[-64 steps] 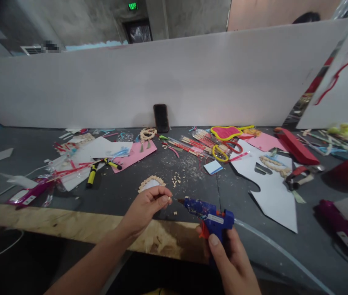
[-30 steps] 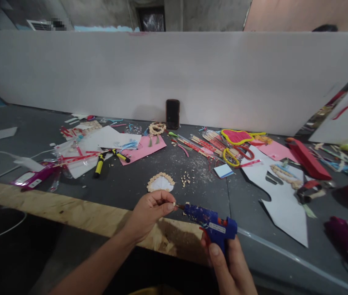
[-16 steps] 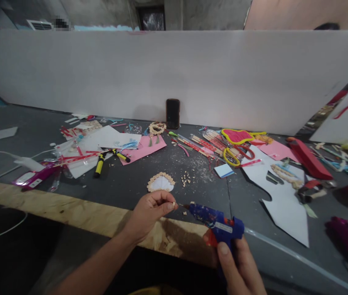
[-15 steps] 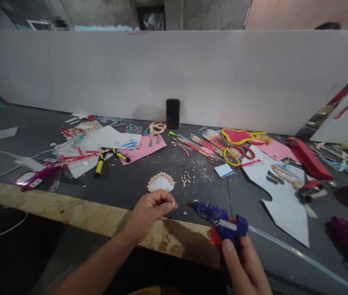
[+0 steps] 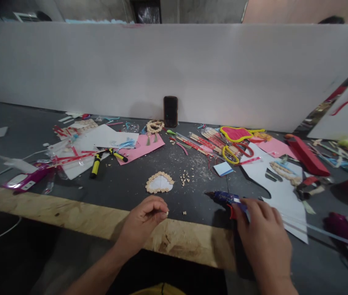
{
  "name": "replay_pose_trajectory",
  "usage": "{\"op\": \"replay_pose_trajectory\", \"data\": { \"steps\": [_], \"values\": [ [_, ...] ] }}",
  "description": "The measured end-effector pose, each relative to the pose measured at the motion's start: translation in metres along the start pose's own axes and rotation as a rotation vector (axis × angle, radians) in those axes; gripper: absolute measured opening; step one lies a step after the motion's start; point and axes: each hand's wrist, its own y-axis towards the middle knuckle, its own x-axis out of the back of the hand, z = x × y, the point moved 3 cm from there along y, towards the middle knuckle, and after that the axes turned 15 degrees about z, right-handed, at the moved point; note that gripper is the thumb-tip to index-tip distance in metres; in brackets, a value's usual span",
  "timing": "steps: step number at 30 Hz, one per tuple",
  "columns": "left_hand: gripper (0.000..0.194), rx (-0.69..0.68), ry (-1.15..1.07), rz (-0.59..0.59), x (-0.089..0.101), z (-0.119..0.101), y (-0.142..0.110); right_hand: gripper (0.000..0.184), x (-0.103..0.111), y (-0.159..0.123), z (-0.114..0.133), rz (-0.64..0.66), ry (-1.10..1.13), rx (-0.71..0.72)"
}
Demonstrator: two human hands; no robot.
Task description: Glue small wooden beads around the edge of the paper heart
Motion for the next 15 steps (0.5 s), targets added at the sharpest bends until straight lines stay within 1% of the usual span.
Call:
{"op": "replay_pose_trajectory", "data": {
  "steps": [1,2,3,4,5,7,10,12,15],
  "values": [
    [0.005,0.007,-0.006,0.007,-0.001,0.001,-0.001,0.034,-0.002,-0.003,0.013,-0.073,0.07,0.128],
    [0.005,0.011,-0.011,0.012,-0.001,0.002,-0.002,0.028,-0.006,-0.006,0.028,-0.078,0.168,0.284],
    [0.005,0.015,-0.015,0.015,-0.001,0.002,-0.002,0.024,-0.013,-0.008,0.041,-0.022,0.258,0.402],
    [0.006,0.018,-0.016,0.013,-0.001,0.002,-0.003,0.021,-0.02,-0.009,0.053,0.062,0.302,0.456],
    [0.006,0.019,-0.017,0.008,-0.001,0.002,-0.003,0.02,-0.027,-0.009,0.062,0.12,0.318,0.472],
    [0.006,0.02,-0.013,-0.001,0.0,0.002,-0.003,0.02,-0.036,-0.007,0.075,0.218,0.307,0.459],
    [0.006,0.025,-0.015,0.005,0.0,0.002,-0.003,0.019,-0.041,-0.001,0.083,0.295,0.281,0.439],
    [0.006,0.031,-0.02,0.01,-0.001,0.001,-0.003,0.019,-0.039,0.0,0.085,0.301,0.296,0.452],
    [0.006,0.023,-0.027,0.007,-0.002,-0.001,-0.004,0.019,-0.03,-0.003,0.089,0.213,0.381,0.486]
  ]
}}
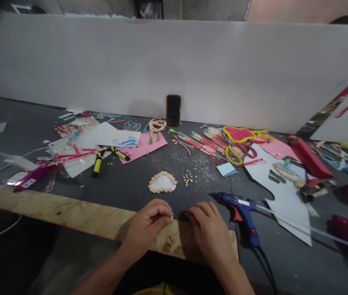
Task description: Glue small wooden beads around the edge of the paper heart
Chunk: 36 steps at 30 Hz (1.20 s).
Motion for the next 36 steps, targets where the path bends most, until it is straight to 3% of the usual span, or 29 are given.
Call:
{"op": "replay_pose_trajectory", "data": {
  "steps": [4,7,13,36],
  "values": [
    [0.006,-0.021,-0.015,0.006,-0.003,-0.005,0.0,0.017,0.014,-0.007,0.017,-0.17,0.061,0.062],
    [0.006,-0.032,-0.03,0.012,-0.005,-0.008,0.0,0.013,0.023,-0.011,0.03,-0.226,0.098,0.096],
    [0.006,-0.087,-0.068,0.016,-0.009,-0.013,-0.002,0.014,0.027,-0.013,0.039,-0.213,0.12,0.086],
    [0.007,-0.095,-0.064,0.03,-0.017,-0.02,-0.005,0.015,0.026,-0.022,0.038,-0.25,0.137,0.082]
  ]
}}
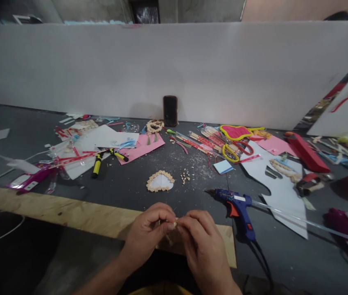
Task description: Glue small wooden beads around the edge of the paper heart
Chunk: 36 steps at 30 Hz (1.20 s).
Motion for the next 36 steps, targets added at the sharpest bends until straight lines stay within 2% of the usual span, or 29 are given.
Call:
{"op": "replay_pose_trajectory", "data": {
  "steps": [5,8,12,15,18,26,29,36],
  "values": [
    [0.007,-0.004,-0.014,0.006,0.0,-0.001,0.0,0.014,0.0,-0.002,-0.001,-0.008,0.026,0.001],
    [0.006,0.061,-0.074,-0.006,-0.001,0.002,-0.001,0.014,0.001,-0.003,-0.002,-0.017,0.039,-0.009],
    [0.016,0.221,-0.328,0.025,-0.005,0.009,-0.003,0.013,0.002,-0.003,-0.003,-0.036,0.083,-0.05],
    [0.024,0.257,-0.501,0.031,-0.008,0.012,-0.002,0.012,0.0,-0.003,-0.004,-0.032,0.12,-0.05],
    [0.028,0.272,-0.582,0.027,-0.01,0.012,-0.001,0.013,0.0,-0.004,-0.004,-0.028,0.145,-0.035],
    [0.025,0.253,-0.607,0.101,-0.008,0.008,-0.002,0.014,0.001,-0.006,-0.004,-0.008,0.117,-0.003],
    [0.027,0.241,-0.588,0.091,-0.007,0.008,-0.002,0.014,0.002,-0.006,-0.003,-0.008,0.08,0.013],
    [0.038,0.328,-0.55,0.079,-0.007,0.01,-0.002,0.014,0.003,-0.006,-0.001,-0.006,0.06,0.042]
  ]
}}
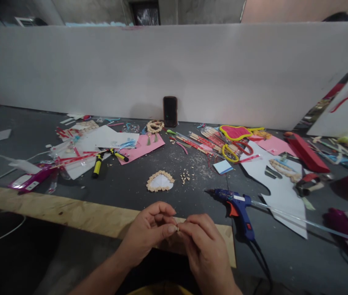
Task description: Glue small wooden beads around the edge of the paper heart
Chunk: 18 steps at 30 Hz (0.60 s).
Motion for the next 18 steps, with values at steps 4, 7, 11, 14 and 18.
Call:
{"op": "replay_pose_trajectory", "data": {
  "steps": [4,7,11,14,18],
  "values": [
    [0.034,-0.017,0.077,-0.005,-0.0001,-0.0021,-0.0025,0.015,-0.0008,-0.0003,0.0009,0.001,0.019,0.007],
    [0.035,0.004,0.09,-0.002,-0.0004,-0.0024,-0.0032,0.016,-0.0018,-0.0013,-0.001,0.006,0.048,-0.001],
    [0.038,0.01,0.02,-0.001,-0.0006,-0.0026,-0.0012,0.015,-0.0024,-0.0044,-0.0062,0.011,0.036,-0.02],
    [0.037,0.002,-0.004,-0.015,-0.0003,-0.0029,0.0003,0.023,-0.0025,-0.0064,-0.008,0.015,0.022,-0.017],
    [0.036,0.01,0.003,0.003,-0.0005,-0.0011,0.0005,0.013,-0.004,-0.0058,-0.0067,0.024,0.037,-0.002]
  ]
}}
